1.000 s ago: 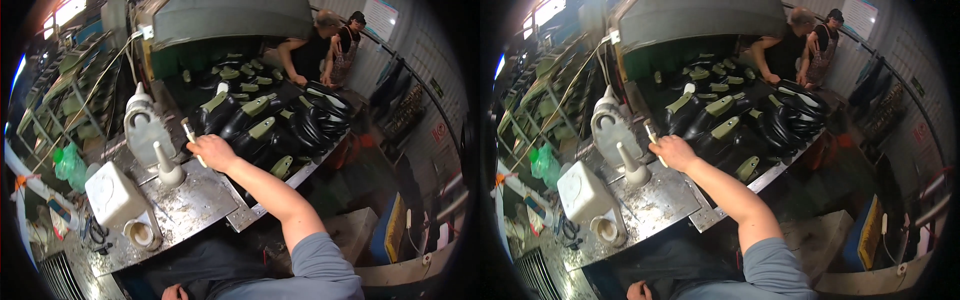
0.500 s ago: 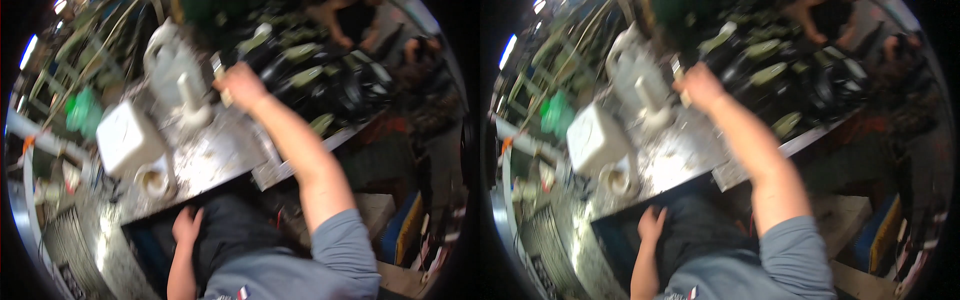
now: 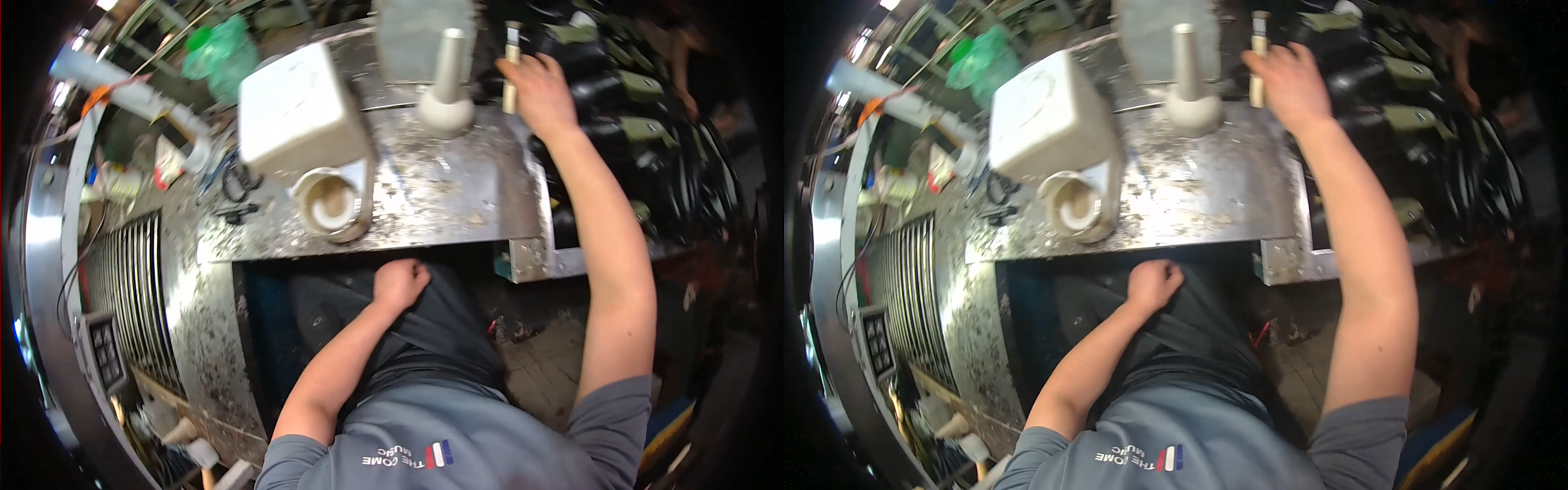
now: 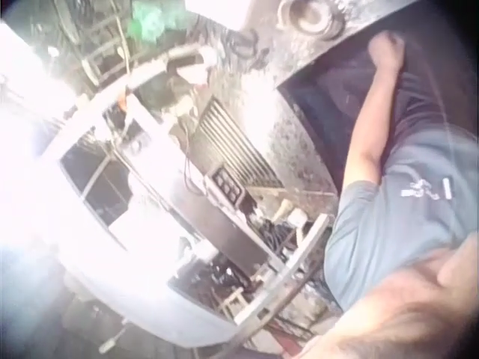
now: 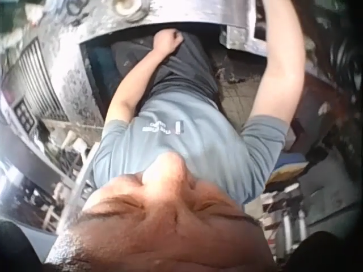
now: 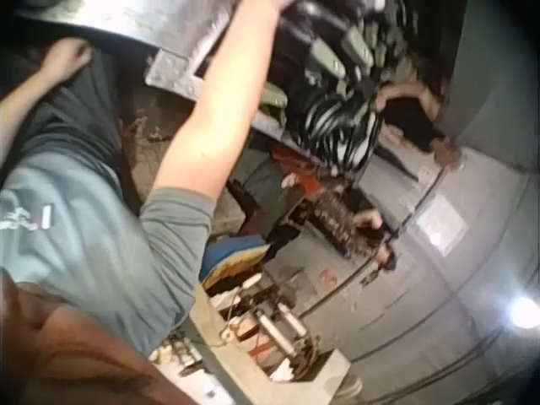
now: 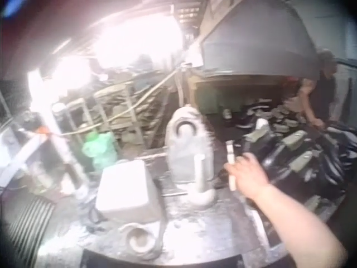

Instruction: Applying a black finish or paint to the edges and surfaces of leather shoes using a small brush.

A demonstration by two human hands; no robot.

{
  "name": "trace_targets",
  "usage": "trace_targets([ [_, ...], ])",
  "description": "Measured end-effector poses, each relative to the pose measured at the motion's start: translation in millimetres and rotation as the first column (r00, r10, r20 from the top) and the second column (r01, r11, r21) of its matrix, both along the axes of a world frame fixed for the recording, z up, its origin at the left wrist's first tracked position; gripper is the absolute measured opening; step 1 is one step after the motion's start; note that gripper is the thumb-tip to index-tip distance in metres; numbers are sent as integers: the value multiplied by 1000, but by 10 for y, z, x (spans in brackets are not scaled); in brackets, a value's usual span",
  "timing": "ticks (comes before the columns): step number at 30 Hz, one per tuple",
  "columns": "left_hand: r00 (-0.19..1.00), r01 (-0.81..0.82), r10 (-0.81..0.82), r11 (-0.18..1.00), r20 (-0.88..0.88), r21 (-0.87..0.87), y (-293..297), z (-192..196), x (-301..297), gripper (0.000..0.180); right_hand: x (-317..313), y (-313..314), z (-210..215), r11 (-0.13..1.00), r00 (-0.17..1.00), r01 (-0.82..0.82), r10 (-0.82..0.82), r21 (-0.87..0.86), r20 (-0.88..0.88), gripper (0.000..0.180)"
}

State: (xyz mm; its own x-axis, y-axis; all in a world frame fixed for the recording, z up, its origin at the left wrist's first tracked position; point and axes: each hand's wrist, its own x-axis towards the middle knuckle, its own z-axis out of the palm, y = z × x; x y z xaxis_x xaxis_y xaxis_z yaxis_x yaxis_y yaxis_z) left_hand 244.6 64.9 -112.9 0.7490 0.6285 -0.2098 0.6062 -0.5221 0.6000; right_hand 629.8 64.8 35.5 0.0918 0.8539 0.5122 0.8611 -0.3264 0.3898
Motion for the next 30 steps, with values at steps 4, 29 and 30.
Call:
trace_targets([
  [4,948,-103,71,991,310,87,-116,342,308,31,39,37,-23,999,997,21,-24,-36,-75,45],
  [29,967,251,-256,941,-7,226,-54,964,-2056,24,69,235,16,987,990,-99,85,-128,-109,52],
  [30,974,220,-228,940,0,261,-18,1024,-2117,23,72,233,86,986,985,-134,122,-98,-118,51],
])
